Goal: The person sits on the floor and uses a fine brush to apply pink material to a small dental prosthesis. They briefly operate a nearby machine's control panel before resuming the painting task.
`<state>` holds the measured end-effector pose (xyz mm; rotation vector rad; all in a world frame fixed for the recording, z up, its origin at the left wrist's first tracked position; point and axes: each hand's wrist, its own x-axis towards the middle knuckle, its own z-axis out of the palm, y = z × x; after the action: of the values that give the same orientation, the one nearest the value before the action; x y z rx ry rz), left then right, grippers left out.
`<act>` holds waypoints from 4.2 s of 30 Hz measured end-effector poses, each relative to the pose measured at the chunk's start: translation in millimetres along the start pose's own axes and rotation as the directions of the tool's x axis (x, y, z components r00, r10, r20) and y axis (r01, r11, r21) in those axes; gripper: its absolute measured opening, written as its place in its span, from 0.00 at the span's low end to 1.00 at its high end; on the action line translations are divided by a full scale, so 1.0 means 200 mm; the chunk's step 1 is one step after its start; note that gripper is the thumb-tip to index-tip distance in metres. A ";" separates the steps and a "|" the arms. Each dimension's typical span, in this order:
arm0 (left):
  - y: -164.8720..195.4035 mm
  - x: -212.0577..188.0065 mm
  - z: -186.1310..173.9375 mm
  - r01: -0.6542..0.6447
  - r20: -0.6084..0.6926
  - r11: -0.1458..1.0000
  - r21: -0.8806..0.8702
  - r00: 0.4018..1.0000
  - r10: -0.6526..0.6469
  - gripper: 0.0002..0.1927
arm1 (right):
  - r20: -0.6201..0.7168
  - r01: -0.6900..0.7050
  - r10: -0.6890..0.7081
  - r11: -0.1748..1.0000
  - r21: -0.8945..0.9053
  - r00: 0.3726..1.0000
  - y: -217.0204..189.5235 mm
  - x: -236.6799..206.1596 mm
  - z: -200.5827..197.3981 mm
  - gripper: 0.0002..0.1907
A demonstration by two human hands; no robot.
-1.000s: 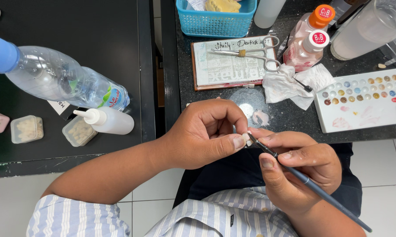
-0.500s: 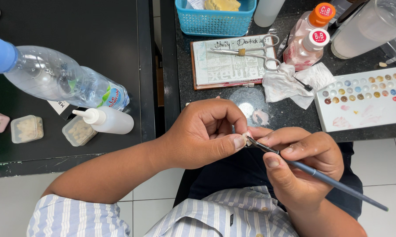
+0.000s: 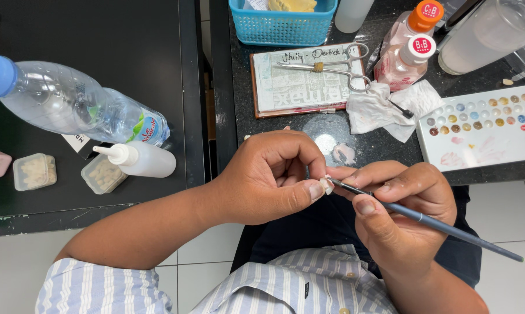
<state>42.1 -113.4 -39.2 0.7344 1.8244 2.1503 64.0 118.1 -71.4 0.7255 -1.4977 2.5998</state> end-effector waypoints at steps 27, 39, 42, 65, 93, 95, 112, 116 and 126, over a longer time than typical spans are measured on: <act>0.01 0.00 0.00 0.037 0.026 0.998 0.053 0.999 -0.039 0.08 | 0.174 -0.314 0.272 0.897 0.311 0.947 -0.04 0.08 -0.11 0.07; -0.01 -0.01 0.01 0.022 -0.022 0.997 -0.077 0.999 -0.024 0.07 | 0.027 -0.074 0.070 0.969 0.234 0.997 -0.05 0.04 -0.05 0.06; -0.02 -0.01 0.01 -0.009 -0.047 0.995 -0.100 0.999 0.005 0.07 | 0.023 -0.052 0.049 0.980 0.190 0.999 -0.05 0.01 -0.03 0.06; -0.01 -0.01 0.02 -0.164 -0.103 0.950 0.265 0.975 0.197 0.09 | 0.001 -0.094 0.098 0.947 0.308 0.995 0.01 -0.05 0.02 0.05; 0.02 0.00 0.02 -0.158 -0.061 0.918 0.364 0.979 0.192 0.08 | -0.028 -0.078 0.085 0.978 0.193 0.996 -0.02 -0.03 -0.01 0.06; 0.02 0.00 0.02 -0.159 -0.055 0.912 0.378 0.980 0.194 0.08 | -0.030 -0.081 0.089 0.978 0.195 0.996 -0.02 -0.02 -0.01 0.06; 0.04 0.01 0.04 -0.096 -0.084 0.933 0.348 0.988 0.133 0.06 | -0.023 -0.140 0.148 0.966 0.215 0.989 -0.18 0.11 -0.21 0.09; 0.04 0.02 0.05 -0.068 -0.113 0.957 0.281 0.988 0.103 0.06 | 0.026 0.114 -0.112 0.935 -0.337 0.993 -0.40 0.37 -0.42 0.14; 0.03 0.03 0.07 -0.059 -0.124 0.953 0.297 0.987 0.100 0.05 | 0.039 0.027 0.019 0.430 -0.902 0.999 -0.59 0.91 -0.73 0.11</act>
<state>44.4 -99.9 -31.0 0.7470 2.2559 2.0478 -119.4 267.9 39.6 0.5873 -2.4829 1.2938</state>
